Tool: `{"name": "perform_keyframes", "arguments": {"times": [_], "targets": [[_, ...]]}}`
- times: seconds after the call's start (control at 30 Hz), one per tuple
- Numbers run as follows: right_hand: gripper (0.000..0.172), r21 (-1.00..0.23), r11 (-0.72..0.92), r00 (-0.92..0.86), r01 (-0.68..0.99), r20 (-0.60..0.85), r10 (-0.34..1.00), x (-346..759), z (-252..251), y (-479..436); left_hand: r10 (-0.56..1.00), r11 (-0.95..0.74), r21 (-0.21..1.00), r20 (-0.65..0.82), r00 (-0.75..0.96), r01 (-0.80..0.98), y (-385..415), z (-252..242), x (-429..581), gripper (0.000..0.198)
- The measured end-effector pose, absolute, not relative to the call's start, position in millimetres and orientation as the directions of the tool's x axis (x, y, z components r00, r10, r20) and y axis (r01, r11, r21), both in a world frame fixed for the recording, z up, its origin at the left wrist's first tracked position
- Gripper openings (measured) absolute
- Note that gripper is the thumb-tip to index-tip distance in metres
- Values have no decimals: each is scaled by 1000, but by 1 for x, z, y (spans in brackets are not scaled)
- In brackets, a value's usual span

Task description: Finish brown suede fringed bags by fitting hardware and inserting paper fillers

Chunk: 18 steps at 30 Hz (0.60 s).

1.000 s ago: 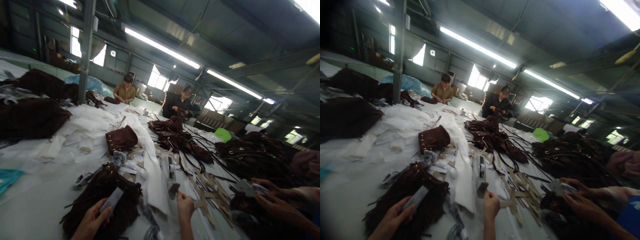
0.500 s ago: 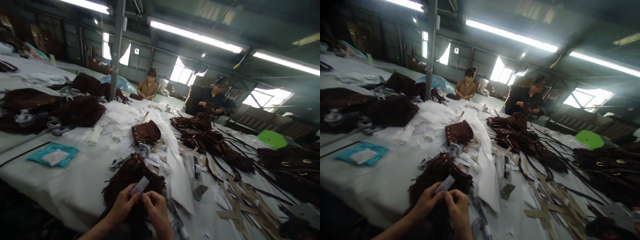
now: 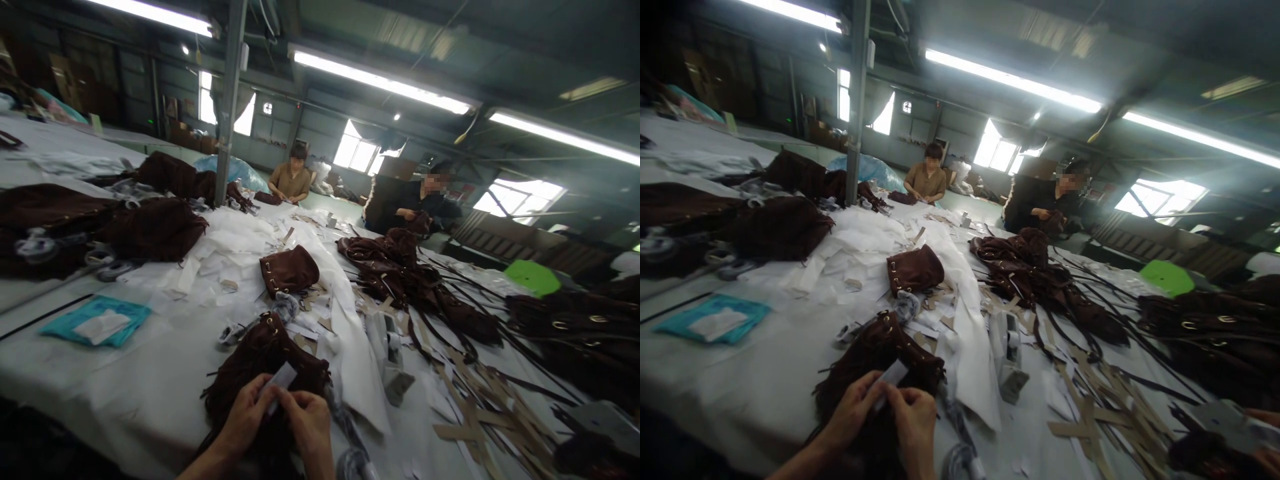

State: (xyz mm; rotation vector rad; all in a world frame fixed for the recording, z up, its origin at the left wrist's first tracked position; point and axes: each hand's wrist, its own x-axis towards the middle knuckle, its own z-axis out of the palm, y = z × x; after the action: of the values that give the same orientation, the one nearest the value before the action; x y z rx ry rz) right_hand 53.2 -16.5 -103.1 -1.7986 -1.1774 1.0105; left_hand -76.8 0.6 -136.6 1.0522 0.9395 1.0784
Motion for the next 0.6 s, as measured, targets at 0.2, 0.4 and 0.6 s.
{"name": "perform_keyframes", "arguments": {"times": [0.2, 0.4, 0.6], "targets": [[40, -813, -288, 353, 506, -109, 929, 52, -96, -14, 930, 335, 779, -182, 320, -531, 2, -136, -75, 37], [22, -920, -124, 87, 373, -99, 991, 64, -100, -12, 689, 724, 231, -265, 674, -650, 0, -133, -76, 20], [30, -940, -69, 20, 333, -66, 998, 67, -112, -10, 592, 785, 346, -170, 788, -514, 4, -131, -83, 25]]}}
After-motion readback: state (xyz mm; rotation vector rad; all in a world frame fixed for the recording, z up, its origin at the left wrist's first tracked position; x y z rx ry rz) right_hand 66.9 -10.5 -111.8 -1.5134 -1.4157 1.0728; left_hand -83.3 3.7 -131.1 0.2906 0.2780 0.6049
